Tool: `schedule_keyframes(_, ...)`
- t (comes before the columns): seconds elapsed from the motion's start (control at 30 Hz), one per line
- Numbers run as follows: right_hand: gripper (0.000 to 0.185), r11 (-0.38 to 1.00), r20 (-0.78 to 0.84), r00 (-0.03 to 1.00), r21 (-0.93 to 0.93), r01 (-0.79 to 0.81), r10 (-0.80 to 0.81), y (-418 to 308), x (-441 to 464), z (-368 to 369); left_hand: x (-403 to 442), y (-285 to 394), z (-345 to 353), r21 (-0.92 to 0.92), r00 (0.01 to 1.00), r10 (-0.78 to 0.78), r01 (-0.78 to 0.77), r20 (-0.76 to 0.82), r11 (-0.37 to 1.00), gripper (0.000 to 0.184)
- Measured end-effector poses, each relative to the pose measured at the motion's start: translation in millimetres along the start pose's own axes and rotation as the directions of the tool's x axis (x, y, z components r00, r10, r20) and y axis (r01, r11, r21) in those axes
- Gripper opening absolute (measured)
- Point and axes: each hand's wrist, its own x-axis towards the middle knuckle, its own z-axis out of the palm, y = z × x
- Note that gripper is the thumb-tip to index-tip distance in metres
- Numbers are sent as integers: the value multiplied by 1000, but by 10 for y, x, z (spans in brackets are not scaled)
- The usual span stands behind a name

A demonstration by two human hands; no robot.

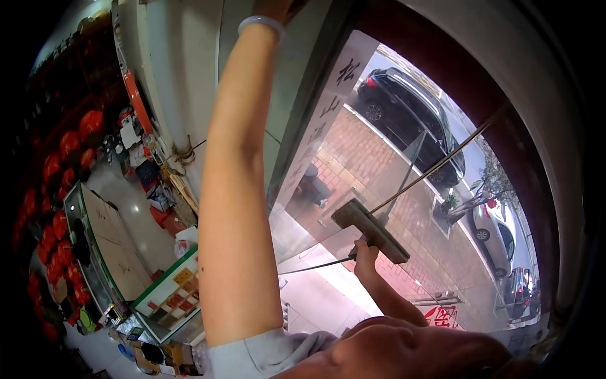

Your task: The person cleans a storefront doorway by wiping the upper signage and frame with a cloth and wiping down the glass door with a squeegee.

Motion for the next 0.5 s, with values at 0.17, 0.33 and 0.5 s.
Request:
schedule_keyframes(0.17,35,984,33,988,-102,-144,148,-189,-49,18,157,-335,112,-23,993,-118,118,-24,993,26)
schedule_keyframes(0.33,33,995,25,995,-50,-91,92,-76,-31,5,167,-568,285,-65,973,-225,222,-44,973,29)
schedule_keyframes(0.5,29,1000,6,1000,-22,-18,18,-86,-45,33,62,-643,360,-131,949,-306,296,-70,946,32)
